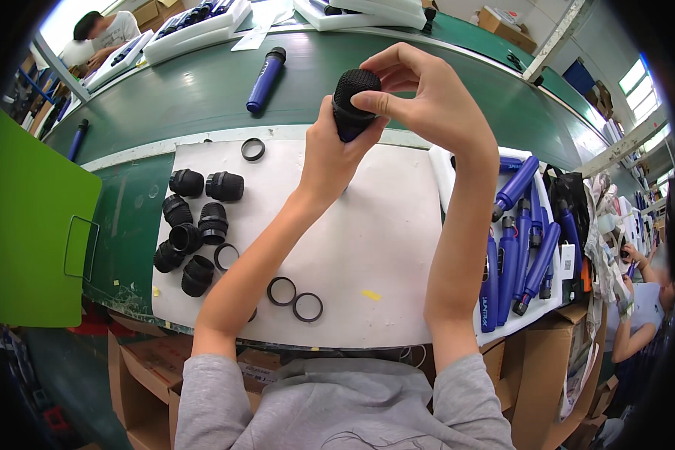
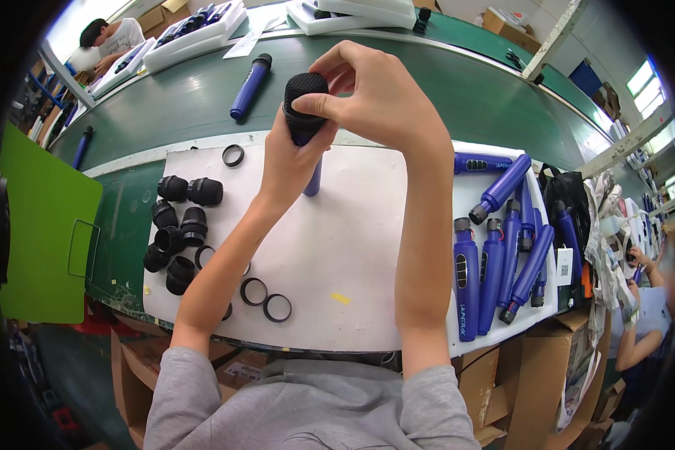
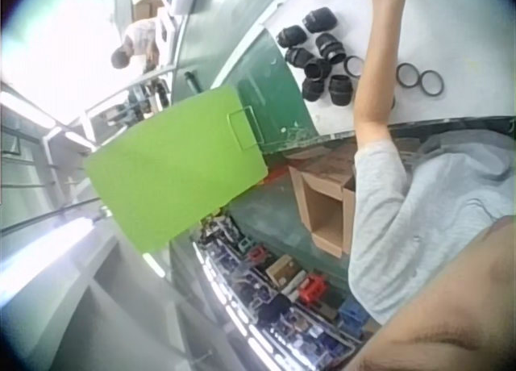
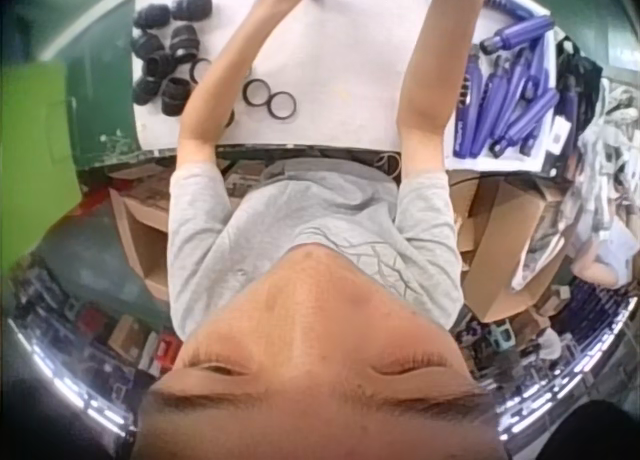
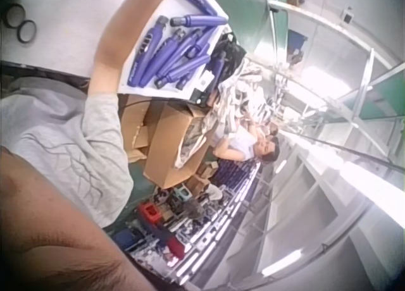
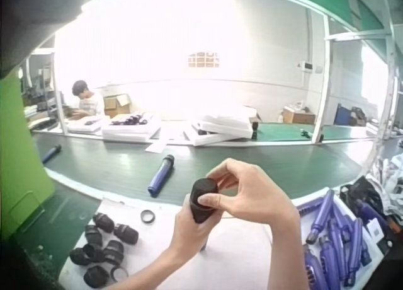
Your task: The person assembles handheld microphones by attaching black mesh heads to blue bodies and securing them with black rings. They repeatedly pick up a body, fit a head, and tighten a ring, then place the completed unit aside and repeat the process with additional parts.
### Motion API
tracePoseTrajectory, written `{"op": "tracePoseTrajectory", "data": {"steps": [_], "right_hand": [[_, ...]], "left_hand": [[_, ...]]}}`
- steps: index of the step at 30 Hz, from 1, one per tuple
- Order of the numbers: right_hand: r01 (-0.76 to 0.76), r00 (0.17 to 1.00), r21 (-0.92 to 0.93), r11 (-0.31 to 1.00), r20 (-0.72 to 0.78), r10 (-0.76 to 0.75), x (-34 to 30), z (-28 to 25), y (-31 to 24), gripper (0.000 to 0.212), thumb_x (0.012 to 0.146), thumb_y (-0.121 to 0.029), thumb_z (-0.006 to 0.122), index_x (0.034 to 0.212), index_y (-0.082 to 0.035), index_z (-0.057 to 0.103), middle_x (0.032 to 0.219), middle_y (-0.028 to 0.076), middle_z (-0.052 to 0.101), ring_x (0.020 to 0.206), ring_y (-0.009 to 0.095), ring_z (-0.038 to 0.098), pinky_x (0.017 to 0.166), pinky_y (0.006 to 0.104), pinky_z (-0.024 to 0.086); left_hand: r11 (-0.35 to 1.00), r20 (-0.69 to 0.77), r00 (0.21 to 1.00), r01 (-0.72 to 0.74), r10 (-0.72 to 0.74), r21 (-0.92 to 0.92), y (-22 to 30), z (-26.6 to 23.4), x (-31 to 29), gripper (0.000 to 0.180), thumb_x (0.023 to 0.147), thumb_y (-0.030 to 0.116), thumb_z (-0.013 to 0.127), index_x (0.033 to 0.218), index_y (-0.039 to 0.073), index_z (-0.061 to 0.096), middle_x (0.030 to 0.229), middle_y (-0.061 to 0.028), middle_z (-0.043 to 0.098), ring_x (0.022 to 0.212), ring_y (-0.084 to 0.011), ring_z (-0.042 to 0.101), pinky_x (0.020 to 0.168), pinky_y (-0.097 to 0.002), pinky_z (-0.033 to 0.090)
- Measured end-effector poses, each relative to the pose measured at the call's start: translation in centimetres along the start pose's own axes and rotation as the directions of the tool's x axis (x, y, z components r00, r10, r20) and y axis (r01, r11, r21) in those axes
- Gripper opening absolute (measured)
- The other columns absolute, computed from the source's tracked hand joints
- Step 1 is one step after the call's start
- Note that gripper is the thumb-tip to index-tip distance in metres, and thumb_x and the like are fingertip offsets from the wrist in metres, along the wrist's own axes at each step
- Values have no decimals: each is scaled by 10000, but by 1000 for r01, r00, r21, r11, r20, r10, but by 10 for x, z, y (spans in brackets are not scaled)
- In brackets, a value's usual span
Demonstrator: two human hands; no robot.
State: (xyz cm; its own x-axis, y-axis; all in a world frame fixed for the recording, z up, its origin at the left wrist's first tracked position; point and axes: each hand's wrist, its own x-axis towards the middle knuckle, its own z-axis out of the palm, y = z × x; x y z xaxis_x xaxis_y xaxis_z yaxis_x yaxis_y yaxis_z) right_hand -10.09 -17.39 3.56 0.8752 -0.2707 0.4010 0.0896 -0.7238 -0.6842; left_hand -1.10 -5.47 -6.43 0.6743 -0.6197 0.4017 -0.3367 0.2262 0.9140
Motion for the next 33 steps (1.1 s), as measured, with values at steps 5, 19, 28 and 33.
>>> {"op": "tracePoseTrajectory", "data": {"steps": [5, 19, 28, 33], "right_hand": [[79, 993, 437, 896, 46, -110, -3, 1, 14, 463, 800, -185, 811, 1174, 41, 659, 1043, 139, 717, 966, 215, 700, 863, 334, 567], [-115, 992, -82, 990, 38, 119, 1, 0, -13, 443, 799, -165, 825, 1154, 39, 656, 1032, 128, 719, 960, 189, 704, 872, 314, 570], [29, 973, 373, 928, 204, -113, 1, -6, 19, 485, 810, -89, 780, 1249, 32, 615, 1135, 141, 694, 1055, 211, 677, 907, 345, 562], [-36, 995, 47, 998, 98, 31, -1, 0, -5, 506, 746, -150, 844, 1169, 36, 639, 1055, 128, 716, 965, 212, 702, 863, 343, 572]], "left_hand": [[1000, 45, 999, -12, 12, 4, 2, 3, -1, 364, 902, 200, 739, 1150, 19, 543, 816, -29, 645, 708, -84, 597, 639, -246, 491], [998, -54, 999, -1, 5, 59, 3, 5, -5, 363, 883, 215, 770, 984, -11, 505, 783, -104, 658, 664, -146, 620, 617, -299, 516], [998, -17, 999, -49, 49, 41, 0, 8, -4, 349, 893, 197, 749, 1116, 16, 552, 806, -33, 633, 692, -84, 578, 620, -253, 483], [996, -88, 996, -13, 21, 89, 0, 8, -9, 355, 889, 193, 750, 1094, -6, 540, 826, -47, 649, 710, -101, 608, 625, -262, 493]]}}
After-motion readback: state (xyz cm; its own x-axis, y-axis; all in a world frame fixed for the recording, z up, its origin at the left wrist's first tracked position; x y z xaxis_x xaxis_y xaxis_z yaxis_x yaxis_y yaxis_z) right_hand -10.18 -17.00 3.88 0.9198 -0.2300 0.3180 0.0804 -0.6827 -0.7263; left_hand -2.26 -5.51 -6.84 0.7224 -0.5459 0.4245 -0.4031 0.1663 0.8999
